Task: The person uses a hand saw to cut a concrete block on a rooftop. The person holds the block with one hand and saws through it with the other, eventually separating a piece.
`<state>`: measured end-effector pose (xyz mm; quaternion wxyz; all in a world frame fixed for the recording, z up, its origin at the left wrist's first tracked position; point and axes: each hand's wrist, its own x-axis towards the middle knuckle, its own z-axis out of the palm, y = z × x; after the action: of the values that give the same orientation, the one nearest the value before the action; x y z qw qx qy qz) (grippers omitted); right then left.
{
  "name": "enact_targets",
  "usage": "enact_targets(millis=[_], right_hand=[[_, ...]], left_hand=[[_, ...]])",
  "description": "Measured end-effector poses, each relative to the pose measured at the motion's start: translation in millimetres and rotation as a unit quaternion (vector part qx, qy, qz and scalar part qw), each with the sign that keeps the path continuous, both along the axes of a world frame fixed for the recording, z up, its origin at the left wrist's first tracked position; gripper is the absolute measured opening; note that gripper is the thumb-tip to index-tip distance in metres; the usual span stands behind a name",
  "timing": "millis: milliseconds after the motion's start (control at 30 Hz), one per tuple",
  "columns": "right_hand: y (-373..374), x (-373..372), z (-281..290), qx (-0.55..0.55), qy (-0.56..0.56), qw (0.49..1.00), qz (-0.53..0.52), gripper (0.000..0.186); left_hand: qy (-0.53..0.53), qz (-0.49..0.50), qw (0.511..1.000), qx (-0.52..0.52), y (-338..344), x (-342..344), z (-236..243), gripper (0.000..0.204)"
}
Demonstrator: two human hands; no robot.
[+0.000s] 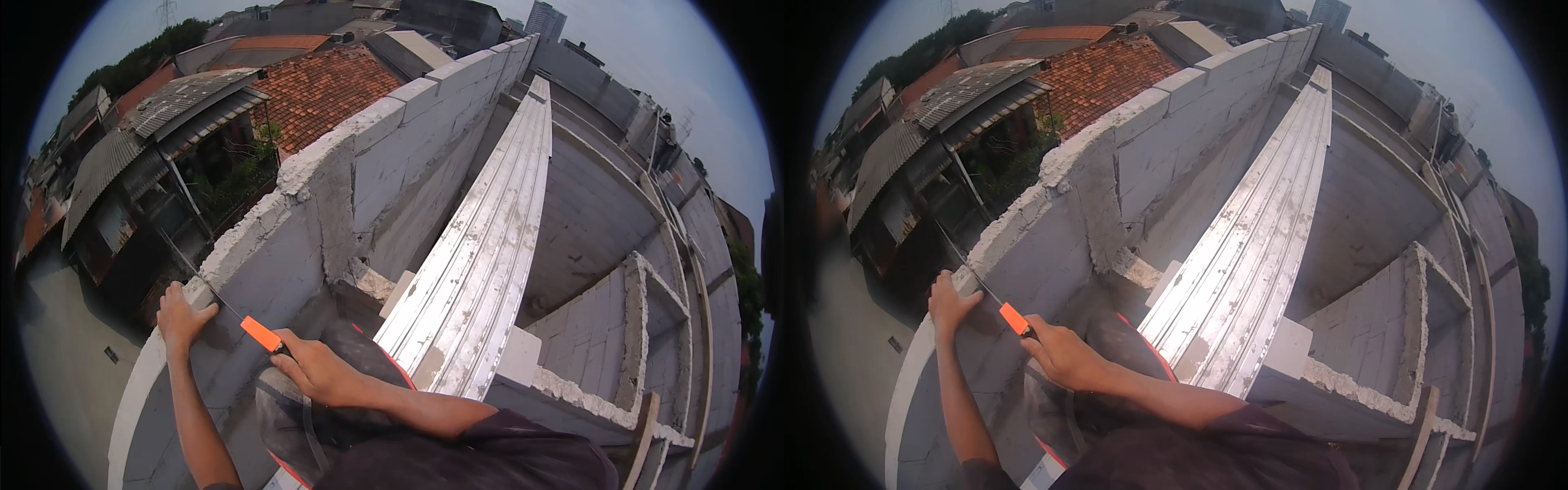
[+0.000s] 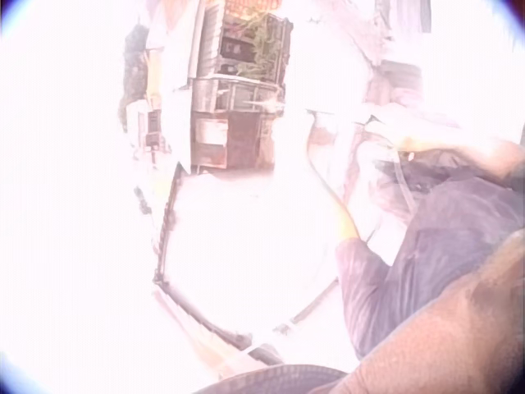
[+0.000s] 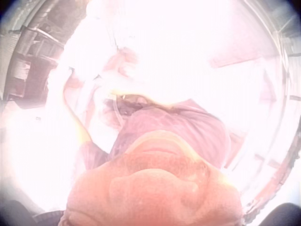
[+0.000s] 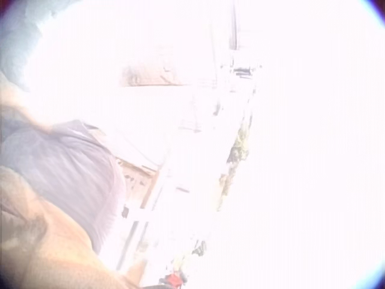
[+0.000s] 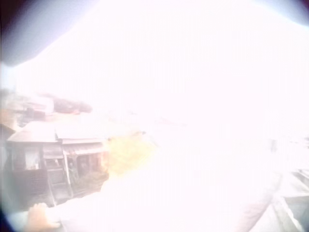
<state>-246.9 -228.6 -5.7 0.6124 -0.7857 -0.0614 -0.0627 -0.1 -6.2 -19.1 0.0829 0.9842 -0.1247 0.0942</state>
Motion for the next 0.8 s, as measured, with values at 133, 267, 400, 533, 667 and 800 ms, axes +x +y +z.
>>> enact_targets(millis=[133, 267, 400, 533, 667, 800], right_hand=[[-22.1, -94.6, -18.7, -0.029, 0.008, 0.999, 0.021, 0.049], [-21.1, -115.3, -23.7, -0.052, 0.076, 0.995, 0.023, 0.051], [6.6, 7.4, 4.2, -0.028, -0.022, 0.999, -0.004, 0.027], [6.6, -12.7, 0.5, -0.031, 0.044, 0.999, 0.003, 0.035], [-17.3, -106.0, -41.3, -0.057, -0.02, 0.998, -0.007, 0.042], [-7.4, -51.6, -25.1, -0.043, 0.011, 0.999, -0.009, 0.035]], left_hand=[[0.026, 0.029, 0.999, 0.006, 3.2, -3.6, 5.4, 0.094], [-0.008, 0.018, 0.999, 0.025, 5.1, -4.5, 1.4, 0.093], [0.034, 0.017, 0.998, 0.051, -0.2, 0.8, 8.9, 0.094], [0.029, 0.024, 0.998, 0.049, 13.5, 1.1, -4.2, 0.105], [0.041, 0.024, 0.998, 0.044, 0.1, 4.5, 1.9, 0.111], [0.009, 0.028, 0.998, 0.058, 7.7, 7.5, -10.9, 0.112]])
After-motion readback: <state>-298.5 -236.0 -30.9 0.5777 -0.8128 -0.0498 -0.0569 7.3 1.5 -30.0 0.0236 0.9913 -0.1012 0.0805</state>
